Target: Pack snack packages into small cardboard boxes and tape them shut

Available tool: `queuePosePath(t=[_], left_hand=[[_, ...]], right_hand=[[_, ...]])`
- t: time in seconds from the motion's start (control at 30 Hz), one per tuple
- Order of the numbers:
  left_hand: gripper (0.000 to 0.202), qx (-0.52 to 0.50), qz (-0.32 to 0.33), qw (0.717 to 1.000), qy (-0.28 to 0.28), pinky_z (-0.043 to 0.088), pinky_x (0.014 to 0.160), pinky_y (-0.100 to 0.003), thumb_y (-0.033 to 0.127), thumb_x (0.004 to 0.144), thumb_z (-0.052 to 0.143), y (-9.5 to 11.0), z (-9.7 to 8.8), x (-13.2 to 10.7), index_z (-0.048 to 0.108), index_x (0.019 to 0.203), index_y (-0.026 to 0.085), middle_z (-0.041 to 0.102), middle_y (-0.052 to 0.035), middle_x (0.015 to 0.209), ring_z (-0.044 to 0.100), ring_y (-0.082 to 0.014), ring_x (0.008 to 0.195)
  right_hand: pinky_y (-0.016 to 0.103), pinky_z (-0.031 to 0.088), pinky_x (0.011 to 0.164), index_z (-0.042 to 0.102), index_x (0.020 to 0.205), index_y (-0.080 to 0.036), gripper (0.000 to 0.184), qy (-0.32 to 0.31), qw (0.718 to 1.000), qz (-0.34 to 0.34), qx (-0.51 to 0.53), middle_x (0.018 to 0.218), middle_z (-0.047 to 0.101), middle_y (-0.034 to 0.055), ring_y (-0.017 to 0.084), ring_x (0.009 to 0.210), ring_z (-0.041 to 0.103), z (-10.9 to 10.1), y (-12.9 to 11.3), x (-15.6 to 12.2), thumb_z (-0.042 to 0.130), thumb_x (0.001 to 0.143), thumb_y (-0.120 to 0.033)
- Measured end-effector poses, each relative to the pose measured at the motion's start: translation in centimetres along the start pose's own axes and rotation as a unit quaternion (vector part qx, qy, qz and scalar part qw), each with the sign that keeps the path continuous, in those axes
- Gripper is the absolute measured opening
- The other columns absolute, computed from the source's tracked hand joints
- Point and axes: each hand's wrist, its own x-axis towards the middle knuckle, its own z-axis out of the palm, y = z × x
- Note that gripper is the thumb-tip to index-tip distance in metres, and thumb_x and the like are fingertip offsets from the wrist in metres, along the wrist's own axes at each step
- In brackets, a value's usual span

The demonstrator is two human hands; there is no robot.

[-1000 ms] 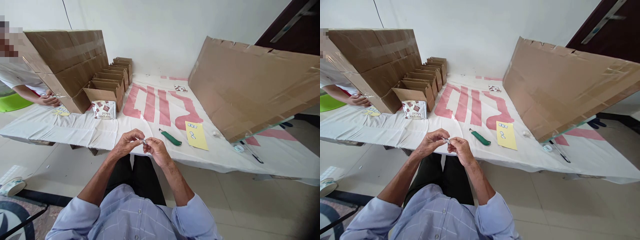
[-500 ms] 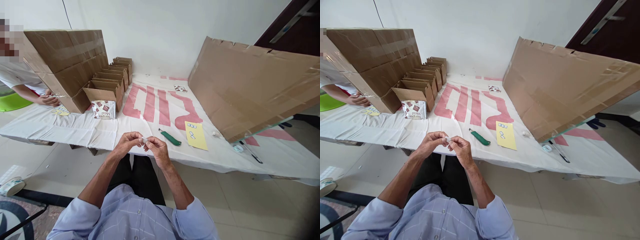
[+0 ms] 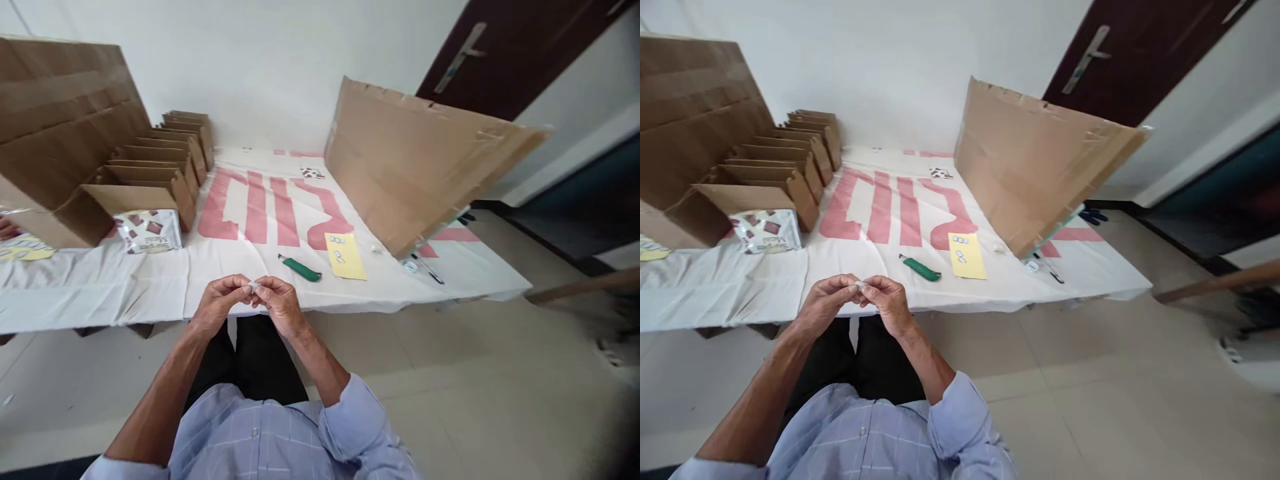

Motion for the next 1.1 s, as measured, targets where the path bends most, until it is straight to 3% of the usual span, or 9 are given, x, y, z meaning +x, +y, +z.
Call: queuePosePath(t=[0.3,0.47,0.6,0.73,0.8,0.93,1.1], left_hand=[[0.041,0.025,-0.029,0.999,-0.001,0.059,0.079,-0.031,0.056,0.083,0.093,-2.4,2.4,0.4,0.082,0.085,0.017,0.078,-0.0069,0.084,0.071,-0.0191,0.079],[0.04,0.124,-0.042,0.991,-0.007,0.055,0.072,-0.028,0.056,0.08,0.091,-3.8,2.3,0.9,0.08,0.086,0.018,0.074,-0.0047,0.08,0.066,-0.0172,0.075],[0.037,0.221,-0.019,0.975,0.011,0.05,0.066,-0.026,0.057,0.083,0.083,-5.2,0.6,1.5,0.078,0.085,0.02,0.071,-0.0034,0.08,0.062,-0.0162,0.072],[0.035,0.305,0.011,0.951,0.038,0.052,0.07,-0.028,0.055,0.086,0.076,-5.8,-0.8,2.0,0.077,0.083,0.021,0.073,-0.0035,0.083,0.065,-0.0175,0.073],[0.034,0.321,0.019,0.946,0.046,0.053,0.07,-0.028,0.055,0.087,0.074,-6.0,-1.0,2.2,0.076,0.082,0.021,0.074,-0.0035,0.082,0.066,-0.0181,0.073],[0.033,0.326,0.016,0.944,0.04,0.05,0.063,-0.026,0.053,0.09,0.071,-6.6,-0.9,2.3,0.075,0.081,0.021,0.072,-0.0032,0.078,0.066,-0.0177,0.069],[0.031,0.31,0.022,0.949,0.051,0.051,0.064,-0.025,0.05,0.091,0.072,-7.7,-1.2,2.2,0.076,0.082,0.021,0.071,-0.0029,0.078,0.065,-0.0175,0.069]], right_hand=[[0.035,0.059,0.073,0.083,0.086,-0.022,0.038,0.055,0.998,0.004,0.019,0.072,0.078,0.0014,0.018,0.069,0.07,-3.1,0.9,-1.3,0.099,0.071,-0.053],[0.036,0.06,0.073,0.083,0.087,-0.022,0.03,0.132,0.985,-0.039,-0.101,0.073,0.077,0.002,0.019,0.067,0.07,-8.2,-0.7,-1.4,0.092,0.076,-0.048],[0.036,0.059,0.074,0.081,0.085,-0.022,0.022,0.224,0.923,-0.146,-0.275,0.074,0.076,0.0015,0.02,0.07,0.069,-15.8,-4.7,0.8,0.083,0.081,-0.044],[0.035,0.058,0.076,0.076,0.082,-0.022,0.022,0.288,0.802,-0.208,-0.479,0.086,0.08,0.0053,0.023,0.081,0.071,-23.8,-8.9,5.0,0.066,0.089,-0.041],[0.035,0.057,0.079,0.072,0.077,-0.023,0.018,0.294,0.769,-0.207,-0.529,0.087,0.079,0.0062,0.024,0.083,0.071,-27.0,-10.2,7.2,0.063,0.088,-0.034],[0.036,0.052,0.081,0.064,0.068,-0.024,0.016,0.288,0.729,-0.188,-0.592,0.081,0.074,0.0048,0.022,0.079,0.066,-31.2,-11.0,10.3,0.061,0.084,-0.021],[0.035,0.046,0.079,0.06,0.067,-0.024,0.019,0.262,0.678,-0.168,-0.666,0.081,0.071,0.0049,0.022,0.079,0.061,-33.9,-10.4,11.6,0.06,0.084,-0.017]])
